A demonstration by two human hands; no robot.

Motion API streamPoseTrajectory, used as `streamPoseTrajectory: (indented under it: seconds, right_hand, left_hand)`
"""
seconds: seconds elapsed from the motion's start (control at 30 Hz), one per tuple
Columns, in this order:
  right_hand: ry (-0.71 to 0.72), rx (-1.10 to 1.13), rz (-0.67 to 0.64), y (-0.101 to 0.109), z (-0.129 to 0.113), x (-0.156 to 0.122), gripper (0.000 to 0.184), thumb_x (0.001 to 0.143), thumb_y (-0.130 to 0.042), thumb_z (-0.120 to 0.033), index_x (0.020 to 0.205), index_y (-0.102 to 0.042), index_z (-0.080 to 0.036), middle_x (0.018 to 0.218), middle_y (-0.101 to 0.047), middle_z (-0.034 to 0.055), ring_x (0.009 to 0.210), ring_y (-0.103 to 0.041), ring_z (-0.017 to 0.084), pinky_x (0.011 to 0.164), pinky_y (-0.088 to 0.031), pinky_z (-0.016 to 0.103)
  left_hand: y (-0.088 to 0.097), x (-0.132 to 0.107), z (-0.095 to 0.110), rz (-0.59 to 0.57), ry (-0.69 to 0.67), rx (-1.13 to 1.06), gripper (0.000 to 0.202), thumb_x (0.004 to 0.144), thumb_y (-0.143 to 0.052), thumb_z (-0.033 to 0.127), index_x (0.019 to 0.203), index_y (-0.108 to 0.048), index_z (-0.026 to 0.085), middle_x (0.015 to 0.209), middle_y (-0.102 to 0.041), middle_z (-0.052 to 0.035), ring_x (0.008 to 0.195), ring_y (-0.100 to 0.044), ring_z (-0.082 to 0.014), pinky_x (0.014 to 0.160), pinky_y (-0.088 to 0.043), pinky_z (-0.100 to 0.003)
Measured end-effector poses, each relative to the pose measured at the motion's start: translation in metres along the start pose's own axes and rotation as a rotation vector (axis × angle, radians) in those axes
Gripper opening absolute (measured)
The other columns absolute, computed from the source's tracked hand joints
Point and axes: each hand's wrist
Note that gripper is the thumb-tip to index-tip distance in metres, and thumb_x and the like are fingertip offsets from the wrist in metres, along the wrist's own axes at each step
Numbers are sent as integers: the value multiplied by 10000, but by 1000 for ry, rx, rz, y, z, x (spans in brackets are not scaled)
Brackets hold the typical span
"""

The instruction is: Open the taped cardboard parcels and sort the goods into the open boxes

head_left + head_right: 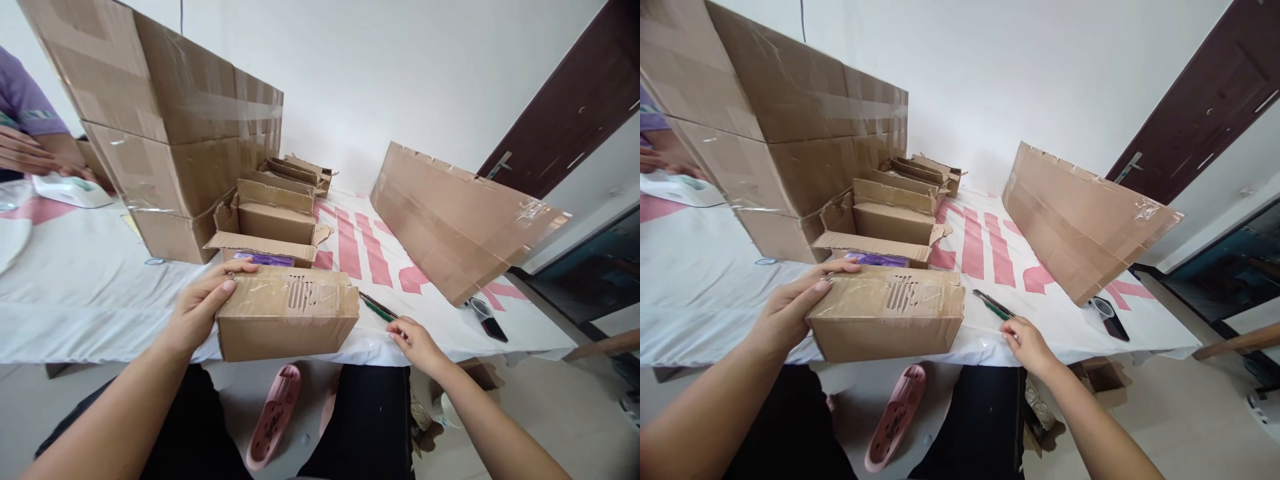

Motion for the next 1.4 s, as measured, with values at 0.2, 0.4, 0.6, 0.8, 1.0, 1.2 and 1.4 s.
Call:
streamPoseTrajectory:
  seconds: [0.2, 0.4, 0.6, 0.8, 1.0, 1.2, 1.4]
  right_hand:
    - [227, 18, -119, -21, -29, 17, 345, 797, -611, -79, 1110, -660, -213, 1130, -668, 74, 1096, -575, 225, 993, -429, 360]
    - [179, -16, -123, -30, -29, 20, 218, 758, -603, -27, 899, -667, -181, 898, -646, 68, 886, -605, 212, 837, -480, 339]
    - [171, 19, -83, -33, -29, 19, 167, 785, -555, -39, 792, -589, -202, 841, -610, 44, 860, -572, 202, 808, -454, 329]
    - [112, 110, -76, -16, -20, 12, 116, 819, -513, -113, 789, -548, -219, 814, -601, 10, 787, -572, 165, 742, -456, 283]
    - [-159, 68, -66, 18, 27, -2, 92, 881, -489, -224, 811, -547, -212, 730, -587, -29, 687, -556, 136, 652, -442, 258]
    - [-430, -92, -207, 13, 71, -12, 206, 915, -620, -344, 844, -615, -150, 784, -623, -20, 677, -592, 113, 665, -509, 286]
    - [-518, -183, -169, 13, 83, -8, 216, 903, -632, -367, 943, -617, -155, 891, -635, 4, 764, -605, 137, 722, -511, 321]
  left_hand:
    - [1, -1, 2, -24, -25, 18, 283, 910, -547, 425, 874, -743, 223, 1274, -642, -79, 1282, -490, -325, 1145, -280, -517]
    - [3, 1, 2, -57, -50, 14, 287, 914, -550, 406, 807, -735, 215, 1237, -652, -92, 1294, -480, -322, 1140, -280, -518]
    - [2, 1, 3, -53, -24, 36, 299, 912, -545, 427, 802, -723, 213, 1260, -642, -93, 1270, -495, -312, 1135, -289, -504]
    - [2, 0, 6, -47, -19, 32, 308, 900, -553, 436, 788, -725, 206, 1230, -657, -95, 1280, -482, -326, 1136, -290, -509]
    - [1, -1, 7, -30, -43, 17, 321, 897, -557, 422, 697, -688, 209, 1218, -656, -75, 1217, -518, -305, 1120, -311, -473]
    - [-2, -1, 6, 24, -57, 7, 273, 882, -585, 412, 744, -720, 219, 1272, -612, -62, 1238, -497, -324, 1105, -315, -487]
    - [-9, -4, 20, 174, -75, -68, 168, 806, -690, 398, 730, -738, 257, 1191, -622, -41, 1189, -516, -287, 1085, -361, -465]
Point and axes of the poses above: each hand's wrist, its own x-axis towards the middle knuckle, its own y-axis out of the back of the hand, z = x × y
